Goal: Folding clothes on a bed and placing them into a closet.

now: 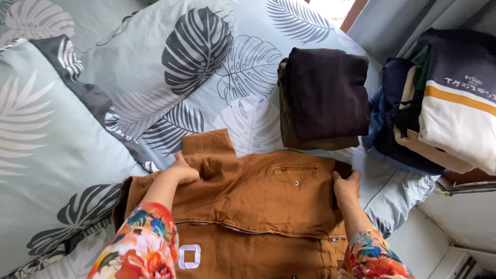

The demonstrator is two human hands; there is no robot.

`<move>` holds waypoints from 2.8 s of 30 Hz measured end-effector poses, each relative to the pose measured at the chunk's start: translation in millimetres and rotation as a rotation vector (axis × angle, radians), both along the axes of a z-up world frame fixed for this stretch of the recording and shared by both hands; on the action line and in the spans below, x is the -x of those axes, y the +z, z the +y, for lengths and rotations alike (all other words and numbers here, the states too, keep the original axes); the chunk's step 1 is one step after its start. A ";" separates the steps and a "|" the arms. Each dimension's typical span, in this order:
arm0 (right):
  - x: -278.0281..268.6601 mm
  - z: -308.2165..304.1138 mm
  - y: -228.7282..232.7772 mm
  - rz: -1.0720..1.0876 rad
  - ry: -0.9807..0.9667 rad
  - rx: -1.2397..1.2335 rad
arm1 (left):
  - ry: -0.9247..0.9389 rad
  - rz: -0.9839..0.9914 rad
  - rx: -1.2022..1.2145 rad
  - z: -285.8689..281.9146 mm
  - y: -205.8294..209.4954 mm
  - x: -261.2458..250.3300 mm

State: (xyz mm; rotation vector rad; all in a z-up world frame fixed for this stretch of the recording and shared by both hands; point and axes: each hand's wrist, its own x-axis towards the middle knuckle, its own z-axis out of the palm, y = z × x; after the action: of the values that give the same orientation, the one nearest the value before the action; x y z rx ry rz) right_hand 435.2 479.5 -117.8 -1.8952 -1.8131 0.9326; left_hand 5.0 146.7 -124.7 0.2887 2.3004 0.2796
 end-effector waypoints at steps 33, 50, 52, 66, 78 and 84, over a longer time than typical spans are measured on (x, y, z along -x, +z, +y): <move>-117.8 9.1 27.8 0.870 0.237 0.155 | 0.421 -0.377 -1.276 -113.9 192.8 -56.7; -147.8 -115.4 98.0 -0.053 0.696 -0.723 | 0.085 -0.547 -1.088 -318.6 62.5 -81.4; -159.9 -136.8 84.5 -0.212 0.780 -0.614 | -0.057 -0.435 -0.509 -328.7 54.7 -109.1; -78.0 -117.9 62.8 -0.314 0.213 -0.510 | 0.122 0.853 -0.573 -144.1 106.6 -119.9; -105.2 -35.8 12.3 -0.171 0.058 -0.389 | 0.456 0.637 -0.470 -106.3 55.1 -85.4; -74.2 11.1 44.4 -0.066 -0.015 -0.461 | 0.628 0.508 -0.573 -84.8 41.1 -83.7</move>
State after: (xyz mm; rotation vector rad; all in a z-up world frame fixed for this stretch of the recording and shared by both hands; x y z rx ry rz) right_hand 509.4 490.6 -73.4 -1.6574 -1.8501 0.3990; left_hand 88.8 61.9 -83.6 -0.1160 2.7149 1.3222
